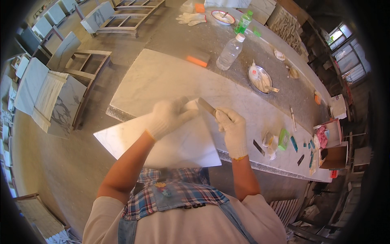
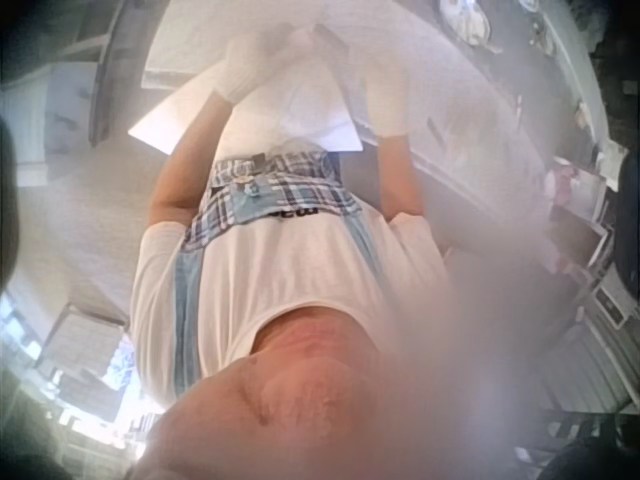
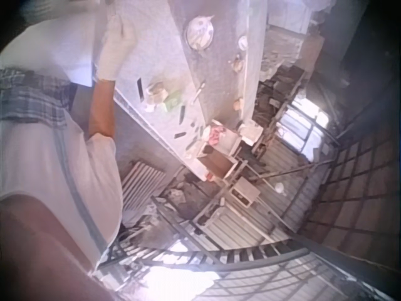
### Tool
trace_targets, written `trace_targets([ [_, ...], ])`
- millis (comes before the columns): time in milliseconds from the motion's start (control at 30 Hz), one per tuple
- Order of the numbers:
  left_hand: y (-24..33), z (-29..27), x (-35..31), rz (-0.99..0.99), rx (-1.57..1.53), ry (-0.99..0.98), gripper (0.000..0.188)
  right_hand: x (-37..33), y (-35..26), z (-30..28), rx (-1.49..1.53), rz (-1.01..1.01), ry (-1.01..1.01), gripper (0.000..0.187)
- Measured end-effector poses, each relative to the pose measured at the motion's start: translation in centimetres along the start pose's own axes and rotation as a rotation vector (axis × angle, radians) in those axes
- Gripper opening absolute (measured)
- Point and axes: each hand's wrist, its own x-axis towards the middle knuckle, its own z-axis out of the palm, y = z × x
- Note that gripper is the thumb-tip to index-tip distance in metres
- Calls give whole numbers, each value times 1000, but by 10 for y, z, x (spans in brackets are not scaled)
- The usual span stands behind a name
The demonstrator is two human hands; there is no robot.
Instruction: The person applies a white paste to a large white rectangular tile using a small metal spatula, spreading it across the surface and edges. The person repeatedly flips and repositions the tile on a workbench while continuing to spread the paste.
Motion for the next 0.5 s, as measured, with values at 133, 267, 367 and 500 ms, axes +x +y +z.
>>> trace_targets([
  [133,2,-1,-2,0,-48,15,51,-2,-6,4,-77,-86,13,26],
  [267,2,-1,-3,-1,-71,12,49,-2,-7,6,-128,-115,52,24],
  [367,2,-1,-3,9,-95,25,47,-2,-8,6,-158,-133,65,22],
  [500,3,0,-3,16,-84,45,45,-2,-8,7,-162,-155,77,22],
])
